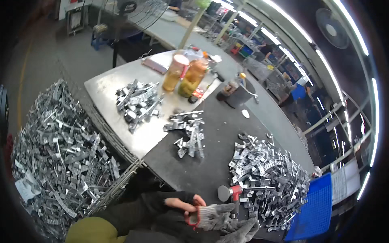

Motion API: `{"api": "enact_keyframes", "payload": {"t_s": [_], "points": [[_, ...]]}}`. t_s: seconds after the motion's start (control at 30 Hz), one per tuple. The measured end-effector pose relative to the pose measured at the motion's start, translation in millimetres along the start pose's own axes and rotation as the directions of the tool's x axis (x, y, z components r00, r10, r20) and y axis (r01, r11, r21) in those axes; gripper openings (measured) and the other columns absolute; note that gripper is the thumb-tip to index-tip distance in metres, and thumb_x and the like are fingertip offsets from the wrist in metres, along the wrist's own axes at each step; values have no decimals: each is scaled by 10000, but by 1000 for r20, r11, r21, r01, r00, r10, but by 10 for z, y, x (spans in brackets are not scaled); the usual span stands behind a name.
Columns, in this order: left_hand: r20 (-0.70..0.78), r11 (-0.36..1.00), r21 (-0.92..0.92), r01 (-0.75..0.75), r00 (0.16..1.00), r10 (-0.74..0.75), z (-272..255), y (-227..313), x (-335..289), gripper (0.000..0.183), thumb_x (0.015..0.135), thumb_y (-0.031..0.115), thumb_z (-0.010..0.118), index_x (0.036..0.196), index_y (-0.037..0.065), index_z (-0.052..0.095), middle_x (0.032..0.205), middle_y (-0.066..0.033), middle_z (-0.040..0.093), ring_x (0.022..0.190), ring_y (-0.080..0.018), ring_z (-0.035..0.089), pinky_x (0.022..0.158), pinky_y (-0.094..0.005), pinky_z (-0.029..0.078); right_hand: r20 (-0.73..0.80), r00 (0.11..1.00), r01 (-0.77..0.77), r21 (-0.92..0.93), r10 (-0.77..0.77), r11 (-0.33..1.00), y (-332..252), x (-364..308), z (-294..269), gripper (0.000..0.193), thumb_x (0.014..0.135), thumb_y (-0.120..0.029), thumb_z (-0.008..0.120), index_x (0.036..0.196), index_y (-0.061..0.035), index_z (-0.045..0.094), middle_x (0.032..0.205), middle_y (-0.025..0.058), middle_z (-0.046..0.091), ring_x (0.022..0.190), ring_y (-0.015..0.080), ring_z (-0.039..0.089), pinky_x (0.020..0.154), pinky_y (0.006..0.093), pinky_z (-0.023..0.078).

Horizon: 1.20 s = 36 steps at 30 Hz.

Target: The person puts on work gloves, picks up metal parts one by one from a pile on a workbench, grinds them with a handheld rotary grinder, and places the parts onto a stack on the table.

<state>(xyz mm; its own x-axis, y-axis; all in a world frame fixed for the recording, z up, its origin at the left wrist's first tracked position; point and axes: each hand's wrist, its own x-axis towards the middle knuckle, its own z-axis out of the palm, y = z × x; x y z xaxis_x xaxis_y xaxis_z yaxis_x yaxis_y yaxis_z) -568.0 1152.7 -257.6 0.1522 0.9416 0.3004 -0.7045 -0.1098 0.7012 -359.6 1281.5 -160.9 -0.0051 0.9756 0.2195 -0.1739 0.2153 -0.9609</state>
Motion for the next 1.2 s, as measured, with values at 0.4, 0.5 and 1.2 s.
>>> {"api": "enact_keyframes", "payload": {"t_s": [0.4,0.5,1.2], "points": [[-235,666,738,-109,883,405,578,87,274,122,978,91,647,1073,18,675,963,-53,673,913,-143,641,784,-295,516,635,548,215,-736,544,642,-768,-165,275,449,933,-330,702,1288,-55,688,1137,165,709,1026,268,694,945,354,519],[-104,546,826,-141,913,395,505,84,293,93,976,92,637,1022,27,686,991,-75,660,931,-172,639,789,-316,514,780,395,182,-584,485,791,-439,96,123,505,1015,-471,581,1372,-115,603,1088,175,712,990,305,703,881,380,526],[188,-482,872,-81,966,177,991,-24,1501,413,854,293,763,1133,-3,696,1025,-139,662,927,-277,657,835,-375,533,993,76,793,-6,-89,609,-130,866,44,315,925,-264,681,1185,-85,682,947,46,666,788,251,688,626,389,540]]}}
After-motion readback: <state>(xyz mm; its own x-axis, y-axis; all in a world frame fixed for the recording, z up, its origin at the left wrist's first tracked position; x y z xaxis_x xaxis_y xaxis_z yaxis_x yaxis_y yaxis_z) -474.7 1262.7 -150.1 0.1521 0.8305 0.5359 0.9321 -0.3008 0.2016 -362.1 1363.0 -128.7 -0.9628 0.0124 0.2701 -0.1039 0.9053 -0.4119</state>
